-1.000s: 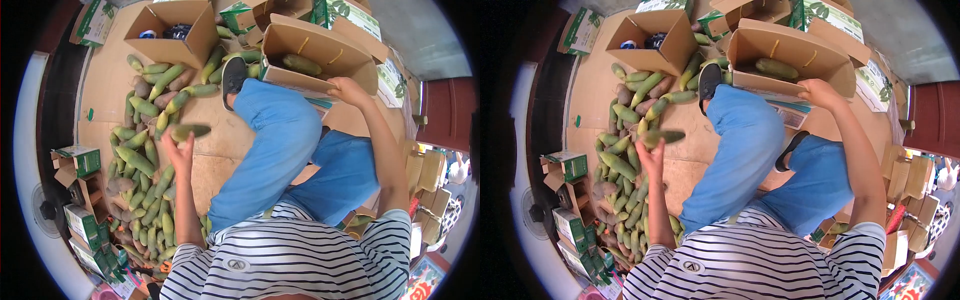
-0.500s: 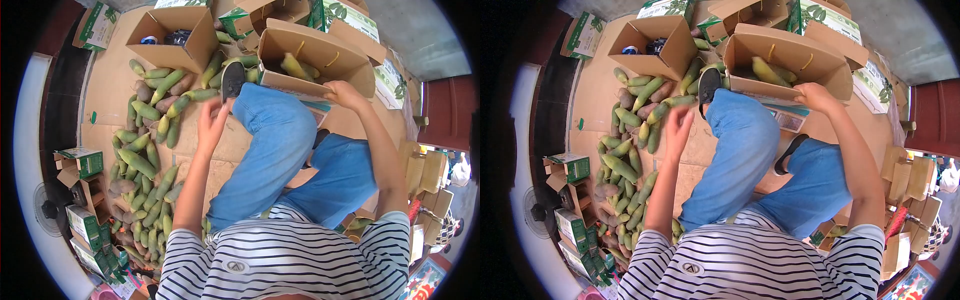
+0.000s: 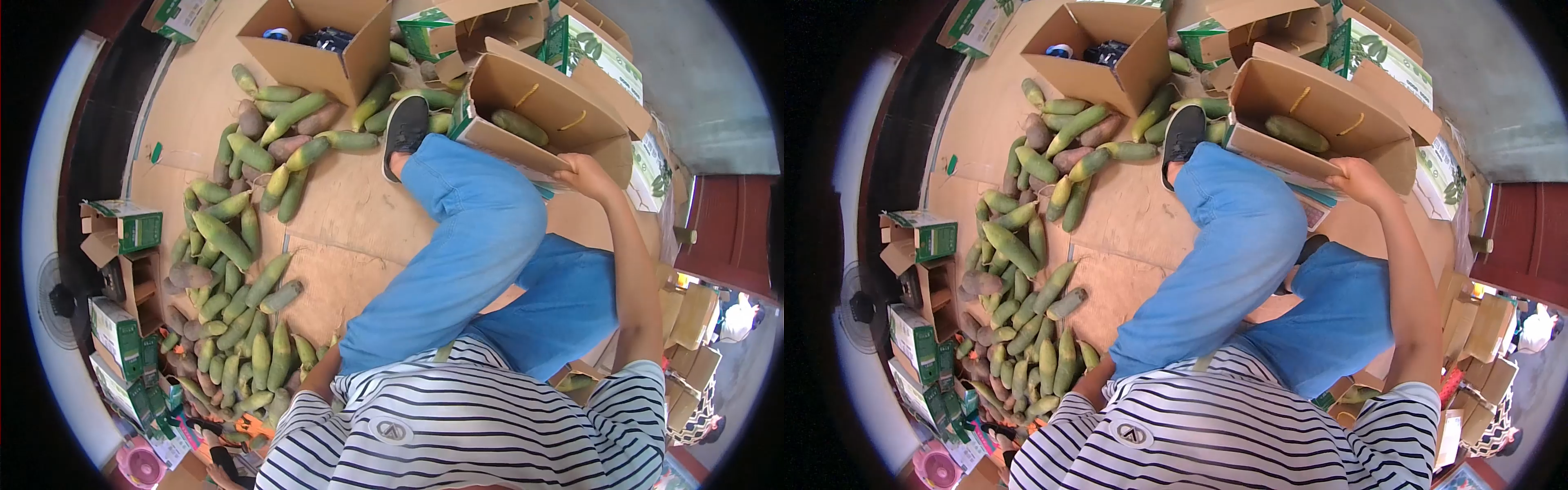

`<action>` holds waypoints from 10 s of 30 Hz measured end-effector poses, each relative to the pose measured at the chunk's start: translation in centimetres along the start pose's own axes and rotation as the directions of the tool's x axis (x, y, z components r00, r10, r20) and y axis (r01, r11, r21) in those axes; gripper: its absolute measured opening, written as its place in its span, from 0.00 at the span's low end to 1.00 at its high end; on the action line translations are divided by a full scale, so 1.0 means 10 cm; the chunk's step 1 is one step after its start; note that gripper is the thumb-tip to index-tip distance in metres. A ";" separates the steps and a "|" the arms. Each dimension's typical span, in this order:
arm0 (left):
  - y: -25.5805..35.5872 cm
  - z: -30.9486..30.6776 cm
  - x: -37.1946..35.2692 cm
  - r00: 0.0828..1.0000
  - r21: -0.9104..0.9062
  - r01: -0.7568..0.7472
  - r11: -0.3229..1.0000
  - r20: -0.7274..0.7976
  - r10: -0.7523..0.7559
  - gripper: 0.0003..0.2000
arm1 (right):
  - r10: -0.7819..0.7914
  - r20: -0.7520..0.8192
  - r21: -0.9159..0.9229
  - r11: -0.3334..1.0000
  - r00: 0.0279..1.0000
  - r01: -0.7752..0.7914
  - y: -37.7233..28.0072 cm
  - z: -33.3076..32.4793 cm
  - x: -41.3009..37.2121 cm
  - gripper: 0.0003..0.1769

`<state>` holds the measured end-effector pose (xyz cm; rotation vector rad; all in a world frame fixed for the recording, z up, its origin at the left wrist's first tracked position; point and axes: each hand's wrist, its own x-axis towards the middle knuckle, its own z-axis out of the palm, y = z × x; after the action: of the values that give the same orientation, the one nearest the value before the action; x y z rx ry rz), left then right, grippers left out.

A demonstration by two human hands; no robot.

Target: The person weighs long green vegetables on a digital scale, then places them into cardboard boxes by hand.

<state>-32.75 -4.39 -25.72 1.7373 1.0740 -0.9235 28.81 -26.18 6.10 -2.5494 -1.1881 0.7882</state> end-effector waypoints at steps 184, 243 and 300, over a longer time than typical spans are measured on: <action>5.80 -2.41 -1.57 -0.015 0.208 -0.975 0.074 -0.396 0.918 0.13 | -0.144 -0.237 0.160 0.970 0.961 0.185 -1.05 0.26 -0.74 0.17; 5.89 -2.58 -1.41 0.060 0.464 -0.864 0.196 -0.291 0.955 0.20 | -0.079 0.252 0.892 -0.368 0.965 -0.263 -2.55 2.42 0.26 0.35; 6.11 -3.00 0.30 0.096 0.784 -0.577 0.228 -0.212 0.973 0.21 | 0.766 -0.630 0.422 0.196 -0.131 -0.885 0.72 2.36 -5.06 0.26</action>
<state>29.08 9.01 -0.45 2.7885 -0.0902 0.3741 -6.46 -69.91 2.59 -2.9451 0.9611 -0.4398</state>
